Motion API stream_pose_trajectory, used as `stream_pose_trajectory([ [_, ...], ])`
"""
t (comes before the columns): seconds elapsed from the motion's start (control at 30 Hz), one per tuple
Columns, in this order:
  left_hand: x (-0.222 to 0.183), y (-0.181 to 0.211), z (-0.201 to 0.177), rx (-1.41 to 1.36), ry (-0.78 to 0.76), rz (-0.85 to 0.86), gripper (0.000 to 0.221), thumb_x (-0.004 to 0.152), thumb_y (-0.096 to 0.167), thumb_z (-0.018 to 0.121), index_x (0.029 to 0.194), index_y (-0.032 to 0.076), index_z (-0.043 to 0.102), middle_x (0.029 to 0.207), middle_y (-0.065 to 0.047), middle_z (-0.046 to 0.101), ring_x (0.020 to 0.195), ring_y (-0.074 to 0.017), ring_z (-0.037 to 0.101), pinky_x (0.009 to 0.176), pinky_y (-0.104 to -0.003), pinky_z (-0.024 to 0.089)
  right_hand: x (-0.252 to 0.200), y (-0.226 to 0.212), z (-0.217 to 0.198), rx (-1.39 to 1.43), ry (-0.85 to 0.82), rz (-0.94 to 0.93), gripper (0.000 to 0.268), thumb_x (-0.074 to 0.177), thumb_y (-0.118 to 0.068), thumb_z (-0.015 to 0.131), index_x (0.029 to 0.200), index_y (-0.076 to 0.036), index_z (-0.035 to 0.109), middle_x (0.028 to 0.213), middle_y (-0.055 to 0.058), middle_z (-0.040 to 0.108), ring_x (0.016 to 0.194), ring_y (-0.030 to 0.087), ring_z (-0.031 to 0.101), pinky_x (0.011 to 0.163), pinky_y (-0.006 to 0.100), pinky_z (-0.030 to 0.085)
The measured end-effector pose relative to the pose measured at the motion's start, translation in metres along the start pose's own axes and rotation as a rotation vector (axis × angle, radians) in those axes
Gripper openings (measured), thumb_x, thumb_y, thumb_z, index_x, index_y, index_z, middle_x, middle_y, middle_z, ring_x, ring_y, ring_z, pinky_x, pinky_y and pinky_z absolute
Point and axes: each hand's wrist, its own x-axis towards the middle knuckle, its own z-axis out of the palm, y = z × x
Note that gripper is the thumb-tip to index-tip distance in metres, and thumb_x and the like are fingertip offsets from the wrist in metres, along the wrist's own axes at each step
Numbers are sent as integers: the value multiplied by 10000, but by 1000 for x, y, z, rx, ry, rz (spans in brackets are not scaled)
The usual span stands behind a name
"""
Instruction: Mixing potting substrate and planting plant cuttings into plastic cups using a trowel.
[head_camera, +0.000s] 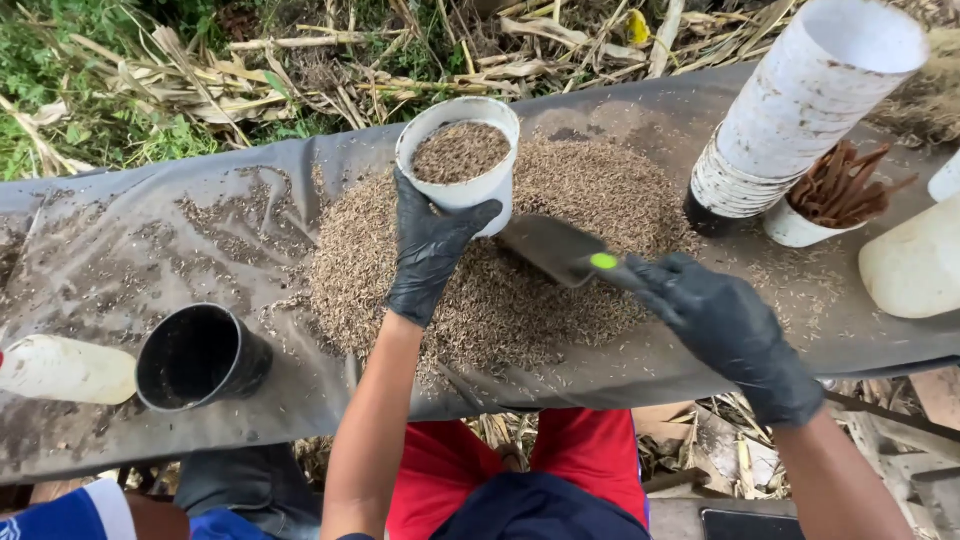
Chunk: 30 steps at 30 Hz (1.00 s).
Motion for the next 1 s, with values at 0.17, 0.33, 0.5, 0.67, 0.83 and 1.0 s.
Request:
stream_pose_trajectory([
  [0.17, -2, -16, 15, -128, -44, 38, 1012, 688, 119, 960, 1503, 158, 360, 1448, -133, 540, 1377, -331, 506, 1187, -517, 456, -82, 17, 19, -127, -179, 79, 904, 849, 72, 710, 1594, -303, 362, 1448, 11, 660, 953, 146, 695, 657, 298, 649],
  [0.33, -2, -36, 31, -277, -159, 36, 1114, 705, 157, 954, 1573, 142, 255, 1530, -149, 443, 1432, -330, 416, 1281, -507, 304, -138, 10, 15, -106, -208, 260, 913, 893, 144, 635, 1627, -316, 347, 1412, 125, 667, 1061, 284, 720, 716, 363, 707],
  [0.5, -7, -47, 30, 2, -141, 10, 1189, 662, 193, 957, 1574, 125, 197, 1520, -186, 458, 1430, -344, 434, 1268, -483, 290, -174, 3, 9, 78, -81, 380, 809, 780, 224, 751, 1444, -229, 655, 1355, 58, 733, 1120, 250, 736, 835, 393, 651],
  [0.67, -10, -39, 29, -98, -106, 5, 1105, 701, 165, 934, 1559, 145, 238, 1507, -169, 460, 1426, -345, 433, 1260, -507, 313, -186, -6, 6, 325, -73, 606, 451, 903, -33, 725, 1346, -115, 716, 1300, 126, 743, 1119, 285, 735, 940, 414, 606],
  [0.83, -11, -36, 24, -97, -141, -12, 1004, 711, 146, 924, 1478, 162, 276, 1436, -161, 493, 1362, -348, 484, 1202, -504, 417, -199, -13, 8, 512, 16, 801, 418, 939, -157, 735, 1331, -10, 733, 1235, 205, 749, 1034, 322, 724, 924, 440, 573],
  [1.0, -15, -35, 26, 199, -160, -18, 1141, 676, 225, 934, 1554, 116, 213, 1480, -169, 496, 1384, -343, 483, 1205, -473, 386, -235, -11, 22, 497, -47, 915, 454, 964, -154, 728, 1407, -56, 732, 1282, 178, 737, 1103, 349, 665, 953, 465, 510],
])
